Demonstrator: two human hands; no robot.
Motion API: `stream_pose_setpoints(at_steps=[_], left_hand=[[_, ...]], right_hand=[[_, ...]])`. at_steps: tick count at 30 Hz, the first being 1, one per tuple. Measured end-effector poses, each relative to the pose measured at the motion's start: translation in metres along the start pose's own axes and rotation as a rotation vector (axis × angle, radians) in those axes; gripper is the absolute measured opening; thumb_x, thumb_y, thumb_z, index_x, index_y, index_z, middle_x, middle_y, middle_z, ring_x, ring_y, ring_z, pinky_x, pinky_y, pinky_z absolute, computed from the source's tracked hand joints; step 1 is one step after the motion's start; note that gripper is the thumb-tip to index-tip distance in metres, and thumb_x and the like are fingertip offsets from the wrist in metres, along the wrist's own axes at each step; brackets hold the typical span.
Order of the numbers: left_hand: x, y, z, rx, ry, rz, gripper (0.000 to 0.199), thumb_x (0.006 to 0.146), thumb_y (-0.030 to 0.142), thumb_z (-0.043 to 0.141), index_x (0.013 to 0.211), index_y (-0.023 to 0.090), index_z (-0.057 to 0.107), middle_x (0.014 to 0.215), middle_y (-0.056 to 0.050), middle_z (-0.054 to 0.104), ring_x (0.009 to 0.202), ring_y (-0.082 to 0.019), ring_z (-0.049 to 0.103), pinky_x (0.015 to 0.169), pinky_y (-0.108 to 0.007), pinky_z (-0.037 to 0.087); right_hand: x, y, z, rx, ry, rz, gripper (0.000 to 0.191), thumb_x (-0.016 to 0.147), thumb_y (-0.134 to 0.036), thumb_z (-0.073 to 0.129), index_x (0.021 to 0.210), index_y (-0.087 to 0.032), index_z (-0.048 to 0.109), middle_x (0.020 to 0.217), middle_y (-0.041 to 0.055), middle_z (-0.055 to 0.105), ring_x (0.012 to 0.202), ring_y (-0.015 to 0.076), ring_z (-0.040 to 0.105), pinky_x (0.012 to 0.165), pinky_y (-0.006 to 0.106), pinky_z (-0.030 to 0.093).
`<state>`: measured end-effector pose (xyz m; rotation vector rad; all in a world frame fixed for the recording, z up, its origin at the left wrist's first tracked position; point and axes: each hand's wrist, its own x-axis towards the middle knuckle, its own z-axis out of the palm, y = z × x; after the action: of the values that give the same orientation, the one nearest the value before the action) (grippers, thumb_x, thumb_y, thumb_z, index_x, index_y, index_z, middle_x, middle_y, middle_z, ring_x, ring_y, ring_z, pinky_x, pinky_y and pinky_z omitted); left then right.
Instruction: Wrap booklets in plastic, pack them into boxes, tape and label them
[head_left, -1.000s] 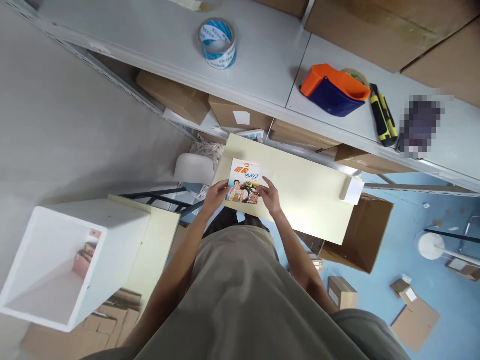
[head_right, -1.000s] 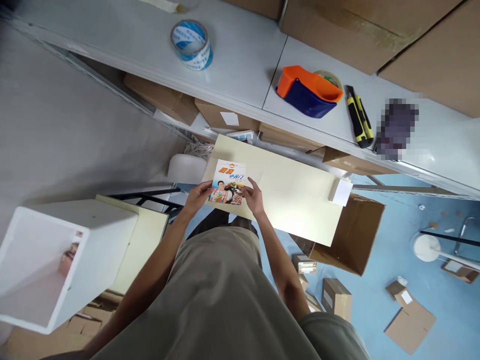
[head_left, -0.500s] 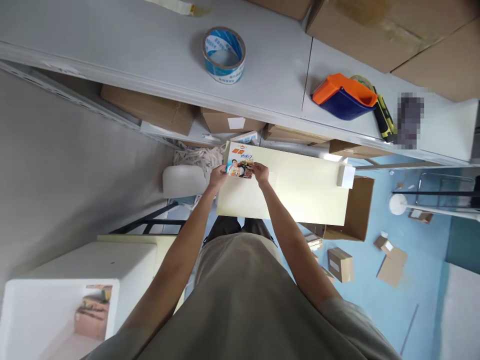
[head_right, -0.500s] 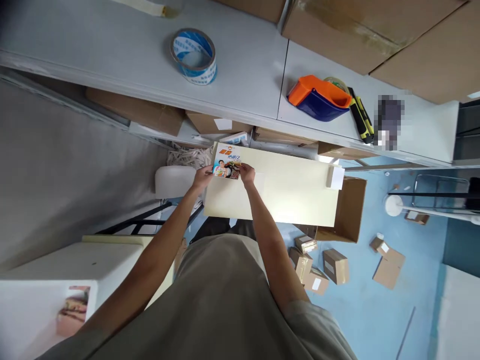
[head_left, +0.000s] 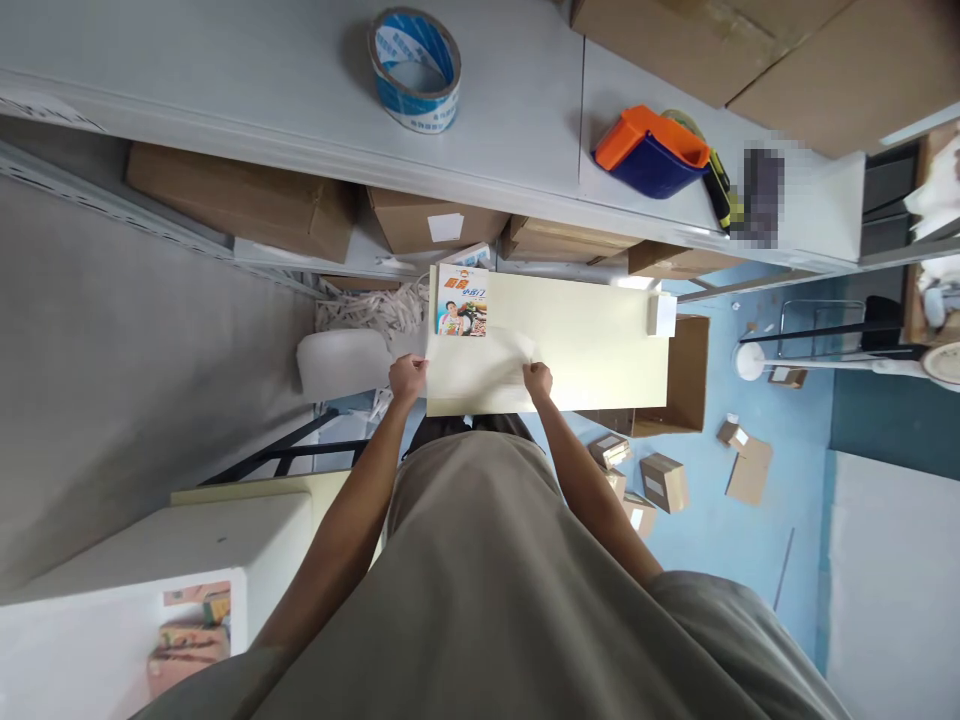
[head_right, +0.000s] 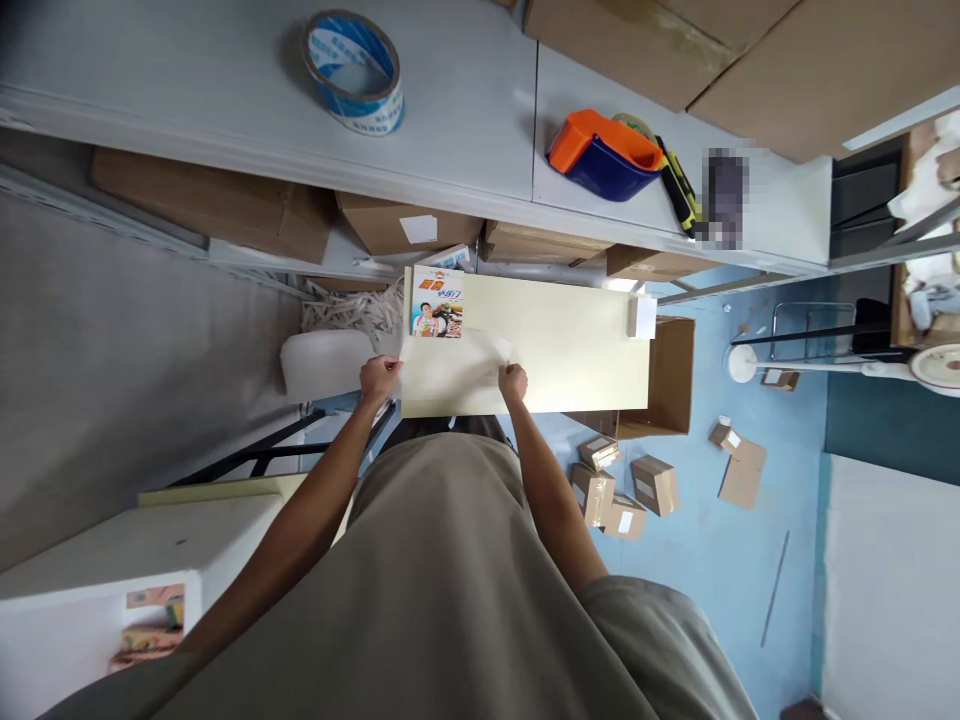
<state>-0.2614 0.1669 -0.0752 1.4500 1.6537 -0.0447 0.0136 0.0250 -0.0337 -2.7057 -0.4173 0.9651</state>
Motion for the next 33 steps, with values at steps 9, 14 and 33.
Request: stream_pose_setpoints(at_steps=[9,14,33], left_hand=[[-0.031,-0.029,-0.064,-0.110,0.004,0.043,0.027,0.082,0.038,0.071,0.096,0.019,0.082,0.101,-0.010,0.084,0.102,-0.029,0.077,0.089,-0.033,0.057],[-0.071,-0.019,-0.101,-0.462,0.115,0.024,0.040,0.071,0.048,0.079,0.096,0.017,0.079,0.091,-0.007,0.080,0.089,-0.024,0.075,0.080,-0.032,0.061],[-0.099,0.202,0.104,-0.351,0.014,0.394,0.029,0.083,0.047,0.075,0.094,0.020,0.069,0.092,-0.007,0.077,0.083,-0.021,0.072,0.079,-0.033,0.059]], right_hand=[[-0.055,0.010,-0.058,0.324,-0.091,-0.309,0.022,0.092,-0.042,0.073,0.098,-0.022,0.067,0.095,0.0076,0.082,0.092,0.0237,0.079,0.084,0.033,0.059],[-0.089,-0.020,-0.098,0.636,-0.086,-0.541,0.043,0.092,-0.064,0.076,0.099,-0.022,0.067,0.088,0.0055,0.079,0.086,0.0210,0.078,0.082,0.034,0.062],[0.103,0.122,-0.275,0.530,0.282,-0.533,0.051,0.093,-0.066,0.071,0.105,-0.016,0.075,0.090,0.0094,0.078,0.086,0.0231,0.074,0.076,0.035,0.061]])
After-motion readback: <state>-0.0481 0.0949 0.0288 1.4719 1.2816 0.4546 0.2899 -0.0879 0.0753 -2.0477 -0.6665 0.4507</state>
